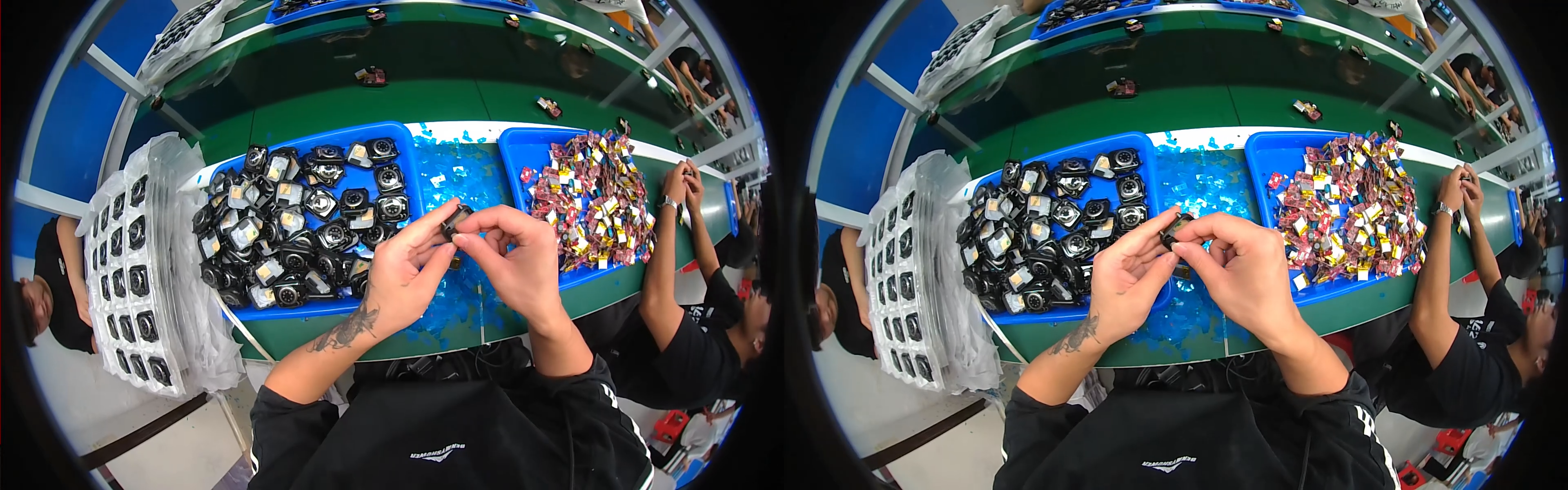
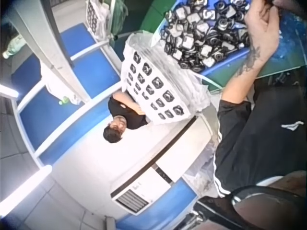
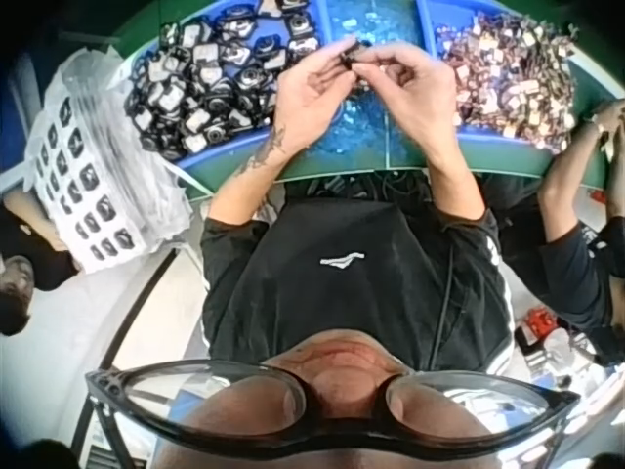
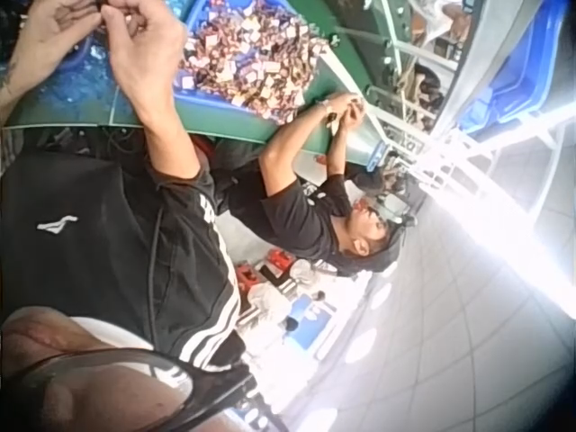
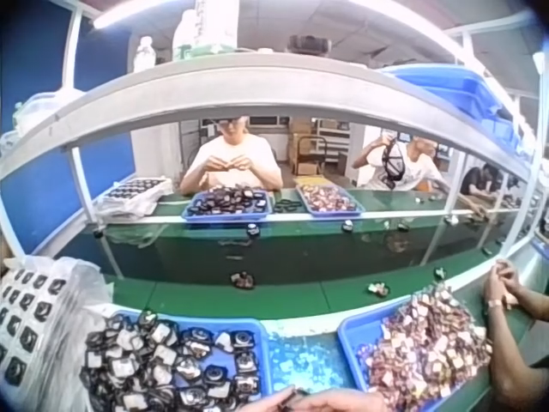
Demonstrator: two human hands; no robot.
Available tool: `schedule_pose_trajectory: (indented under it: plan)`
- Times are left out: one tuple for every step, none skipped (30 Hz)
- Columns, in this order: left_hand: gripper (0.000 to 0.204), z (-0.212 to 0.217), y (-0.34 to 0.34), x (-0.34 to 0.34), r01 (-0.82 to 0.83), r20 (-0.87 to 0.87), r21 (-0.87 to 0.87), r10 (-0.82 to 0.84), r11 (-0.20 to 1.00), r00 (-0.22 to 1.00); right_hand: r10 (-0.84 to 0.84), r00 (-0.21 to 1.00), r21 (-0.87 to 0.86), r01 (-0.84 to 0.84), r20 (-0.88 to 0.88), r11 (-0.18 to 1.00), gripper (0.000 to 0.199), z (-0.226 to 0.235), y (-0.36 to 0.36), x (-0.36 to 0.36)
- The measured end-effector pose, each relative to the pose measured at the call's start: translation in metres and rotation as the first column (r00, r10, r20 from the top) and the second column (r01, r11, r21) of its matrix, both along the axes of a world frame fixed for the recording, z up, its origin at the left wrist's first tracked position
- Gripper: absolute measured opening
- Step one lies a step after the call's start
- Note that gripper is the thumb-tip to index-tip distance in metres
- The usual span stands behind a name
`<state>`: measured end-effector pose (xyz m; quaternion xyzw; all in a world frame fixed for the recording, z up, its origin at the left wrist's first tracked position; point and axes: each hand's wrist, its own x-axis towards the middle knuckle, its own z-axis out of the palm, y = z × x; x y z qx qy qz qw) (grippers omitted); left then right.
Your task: Manually assembling small components onto camera lens modules at a factory production line.
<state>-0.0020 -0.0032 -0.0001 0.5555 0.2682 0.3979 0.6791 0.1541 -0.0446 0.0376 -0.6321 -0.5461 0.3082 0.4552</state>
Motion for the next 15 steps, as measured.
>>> schedule_pose_trajectory:
  plan:
    - [0.049,-0.0008,0.0004,-0.0001,0.003,-0.002,-0.001,-0.003,1.000,1.000,0.000,1.000,-0.021,0.001,0.026,1.000,0.011,0.0007,0.0002,0.0005]
    - [0.049,-0.0010,0.0005,0.0000,0.008,-0.005,0.009,-0.008,1.000,1.000,-0.003,1.000,-0.019,0.004,0.025,1.000,0.011,0.0026,0.0001,0.0011]
    - [0.049,-0.0008,0.0005,0.0000,0.014,-0.009,0.019,-0.013,1.000,1.000,0.010,1.000,-0.027,-0.009,0.029,1.000,0.010,0.0045,0.0002,0.0019]
    - [0.049,0.0004,0.0003,-0.0004,0.018,-0.010,0.020,-0.017,1.000,1.000,0.022,0.999,-0.035,-0.021,0.032,0.999,0.008,0.0058,0.0003,0.0027]
    - [0.049,0.0009,0.0003,-0.0009,0.014,-0.037,0.043,-0.012,0.999,0.999,0.017,0.999,-0.035,-0.016,0.031,0.999,0.008,0.0056,0.0008,0.0028]
    - [0.049,0.0012,0.0005,-0.0013,0.011,-0.063,0.065,-0.006,0.998,0.998,0.026,0.999,-0.013,-0.025,0.042,1.000,0.008,0.0054,0.0014,0.0022]
    - [0.049,0.0010,0.0010,-0.0015,0.017,-0.065,0.066,-0.013,0.998,0.998,0.034,0.998,0.009,-0.035,0.054,0.999,0.008,0.0053,0.0018,0.0025]
    - [0.050,0.0005,0.0015,-0.0020,0.021,-0.082,0.078,-0.015,0.997,0.997,0.030,0.998,0.009,-0.030,0.052,1.000,0.008,0.0056,0.0025,0.0034]
    - [0.050,0.0002,0.0020,-0.0025,0.026,-0.098,0.091,-0.017,0.996,0.995,0.049,0.996,-0.003,-0.049,0.074,0.999,0.007,0.0065,0.0034,0.0045]
    - [0.050,0.0002,0.0031,-0.0031,0.031,-0.101,0.091,-0.022,0.995,0.995,0.069,0.993,-0.015,-0.068,0.095,0.998,0.007,0.0068,0.0045,0.0057]
    - [0.050,0.0005,0.0037,-0.0041,0.042,-0.122,0.106,-0.029,0.993,0.992,0.066,0.994,-0.016,-0.064,0.092,0.998,0.007,0.0061,0.0056,0.0069]
    - [0.050,0.0006,0.0040,-0.0043,0.054,-0.144,0.121,-0.036,0.991,0.989,0.077,0.991,-0.021,-0.075,0.110,0.997,0.007,0.0052,0.0069,0.0082]
    - [0.050,0.0003,0.0039,-0.0039,0.058,-0.147,0.119,-0.040,0.991,0.988,0.088,0.988,-0.026,-0.086,0.128,0.996,0.008,0.0042,0.0068,0.0089]
    - [0.050,0.0002,0.0047,-0.0031,0.058,-0.140,0.120,-0.040,0.991,0.989,0.085,0.988,-0.026,-0.082,0.126,0.996,0.008,0.0037,0.0064,0.0086]
    - [0.050,0.0002,0.0051,-0.0024,0.057,-0.132,0.121,-0.041,0.991,0.990,0.071,0.990,0.005,-0.072,0.121,0.997,0.008,0.0032,0.0060,0.0077]
